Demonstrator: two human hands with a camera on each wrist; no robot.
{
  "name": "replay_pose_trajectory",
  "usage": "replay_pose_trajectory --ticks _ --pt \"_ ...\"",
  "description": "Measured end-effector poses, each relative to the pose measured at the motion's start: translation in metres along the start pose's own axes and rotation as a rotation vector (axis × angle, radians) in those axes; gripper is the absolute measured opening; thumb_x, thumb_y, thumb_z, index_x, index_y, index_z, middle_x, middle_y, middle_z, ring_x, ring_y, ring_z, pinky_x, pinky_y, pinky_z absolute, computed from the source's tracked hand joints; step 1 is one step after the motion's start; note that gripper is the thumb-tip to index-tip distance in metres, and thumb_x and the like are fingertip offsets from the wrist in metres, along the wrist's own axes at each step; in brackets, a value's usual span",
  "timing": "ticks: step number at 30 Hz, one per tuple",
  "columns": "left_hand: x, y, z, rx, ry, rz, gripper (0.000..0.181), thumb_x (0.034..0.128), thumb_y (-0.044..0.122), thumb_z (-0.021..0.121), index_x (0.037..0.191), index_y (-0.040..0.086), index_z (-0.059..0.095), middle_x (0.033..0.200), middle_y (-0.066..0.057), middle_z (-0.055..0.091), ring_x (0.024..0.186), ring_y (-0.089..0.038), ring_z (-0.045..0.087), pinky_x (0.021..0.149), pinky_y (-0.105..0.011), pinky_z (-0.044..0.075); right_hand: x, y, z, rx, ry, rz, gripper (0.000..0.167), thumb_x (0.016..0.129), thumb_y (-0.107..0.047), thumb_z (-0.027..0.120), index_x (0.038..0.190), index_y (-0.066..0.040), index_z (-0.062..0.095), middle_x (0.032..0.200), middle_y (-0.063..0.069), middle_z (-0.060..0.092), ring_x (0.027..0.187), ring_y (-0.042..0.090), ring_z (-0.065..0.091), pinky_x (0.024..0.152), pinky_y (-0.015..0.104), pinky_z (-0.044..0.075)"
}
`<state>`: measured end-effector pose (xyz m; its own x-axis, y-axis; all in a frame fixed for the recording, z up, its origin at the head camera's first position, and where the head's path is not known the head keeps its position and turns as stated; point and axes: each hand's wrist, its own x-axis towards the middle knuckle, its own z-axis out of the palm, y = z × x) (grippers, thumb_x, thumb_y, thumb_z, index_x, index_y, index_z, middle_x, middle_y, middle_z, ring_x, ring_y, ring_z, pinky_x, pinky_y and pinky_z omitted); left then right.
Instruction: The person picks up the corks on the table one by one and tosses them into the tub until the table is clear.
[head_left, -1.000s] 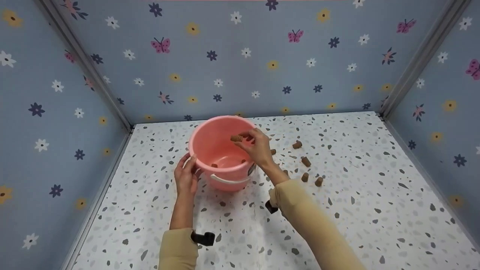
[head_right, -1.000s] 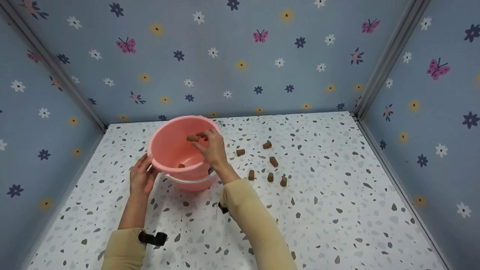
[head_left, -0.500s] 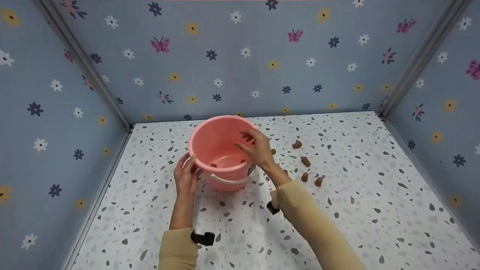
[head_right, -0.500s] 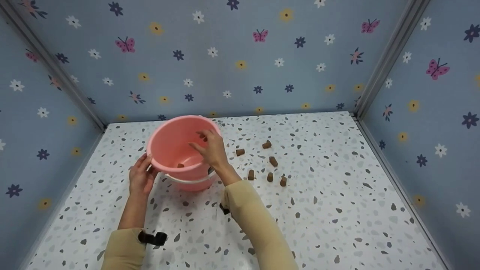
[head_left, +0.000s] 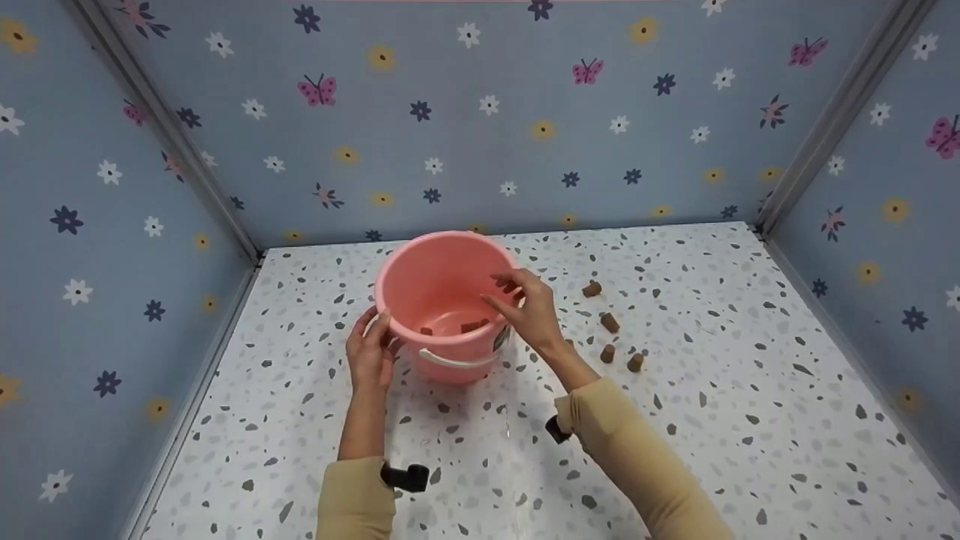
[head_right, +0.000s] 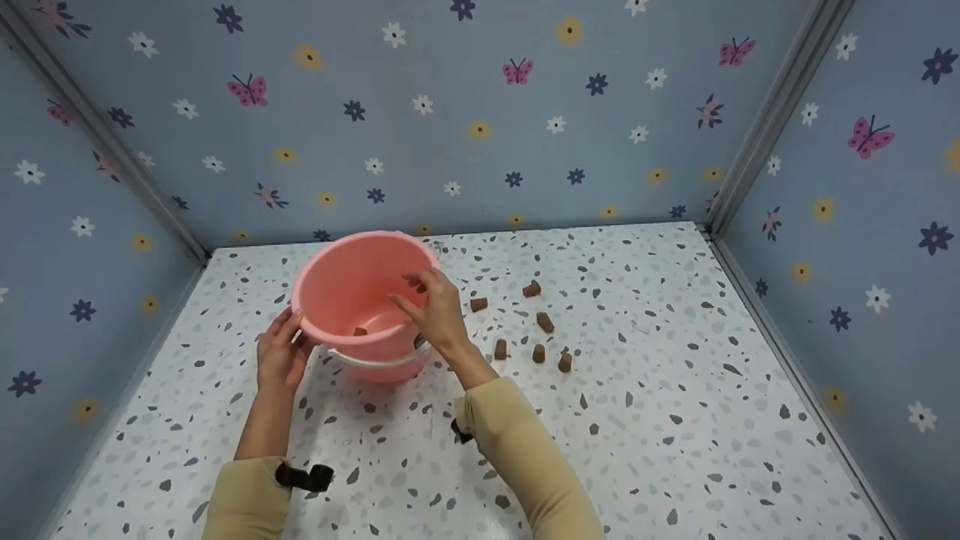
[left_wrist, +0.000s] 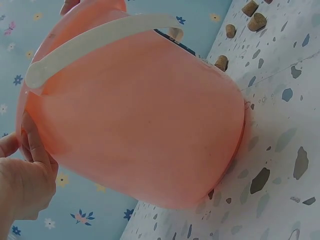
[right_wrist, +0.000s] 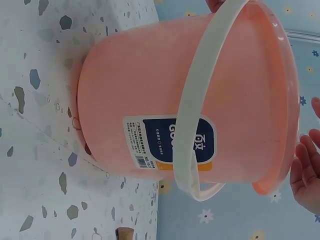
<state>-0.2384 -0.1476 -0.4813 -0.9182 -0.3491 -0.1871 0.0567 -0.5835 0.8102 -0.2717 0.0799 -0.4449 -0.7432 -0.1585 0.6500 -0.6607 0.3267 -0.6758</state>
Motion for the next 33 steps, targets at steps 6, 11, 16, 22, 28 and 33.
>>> replay_pose_trajectory --ticks 6,11,16,22,28,33 --pt "-0.002 0.002 0.001 -0.027 -0.013 -0.010 0.038 0.0843 0.012 0.061 0.118 0.004 0.046 0.085 -0.006 0.061 0.072 -0.013 0.058 0.067 -0.027 0.052 -0.012 0.006 -0.009 -0.022 0.013 -0.004 0.028 0.076 -0.014 0.071 0.098 0.000 0.062 0.085 0.012 0.059 0.074 0.021 0.056 0.060 0.035 0.046" --pt "0.000 0.000 -0.001 -0.034 -0.022 0.010 0.036 0.0849 0.012 0.060 0.117 0.003 0.046 0.085 -0.006 0.060 0.070 -0.013 0.058 0.064 -0.026 0.052 -0.021 0.002 -0.021 -0.014 0.036 0.029 0.026 0.076 -0.012 0.070 0.098 0.000 0.063 0.087 0.013 0.060 0.074 0.024 0.055 0.063 0.042 0.046" --pt "0.000 0.000 0.000 -0.022 -0.007 0.004 0.039 0.0829 0.014 0.063 0.117 0.003 0.047 0.090 -0.010 0.059 0.076 -0.019 0.057 0.066 -0.026 0.051 -0.030 0.010 -0.034 -0.028 0.050 0.028 0.026 0.075 -0.010 0.071 0.096 0.001 0.063 0.085 0.015 0.060 0.074 0.031 0.056 0.062 0.044 0.045" --pt "0.004 -0.007 -0.005 -0.049 -0.039 0.055 0.048 0.0771 0.016 0.069 0.118 0.002 0.048 0.103 -0.021 0.054 0.077 -0.018 0.057 0.066 -0.026 0.051 -0.041 0.030 -0.046 -0.052 0.058 0.051 0.024 0.076 -0.015 0.070 0.096 -0.004 0.064 0.088 0.006 0.063 0.077 0.023 0.057 0.061 0.037 0.046" --pt "-0.001 -0.001 0.000 -0.034 -0.003 0.017 0.040 0.0823 0.013 0.063 0.118 0.003 0.048 0.103 -0.018 0.055 0.076 -0.016 0.056 0.067 -0.026 0.051 -0.049 0.020 -0.064 -0.046 0.080 0.119 0.020 0.074 -0.003 0.070 0.093 0.003 0.064 0.089 0.016 0.061 0.077 0.033 0.056 0.062 0.042 0.045" --pt "0.000 0.001 0.000 -0.023 0.002 -0.026 0.037 0.0846 0.012 0.060 0.118 0.005 0.046 0.100 -0.010 0.056 0.079 -0.015 0.057 0.070 -0.026 0.051 -0.057 0.028 -0.077 -0.082 0.116 0.176 0.020 0.074 -0.001 0.070 0.091 0.006 0.064 0.087 0.019 0.061 0.074 0.034 0.056 0.061 0.044 0.046"
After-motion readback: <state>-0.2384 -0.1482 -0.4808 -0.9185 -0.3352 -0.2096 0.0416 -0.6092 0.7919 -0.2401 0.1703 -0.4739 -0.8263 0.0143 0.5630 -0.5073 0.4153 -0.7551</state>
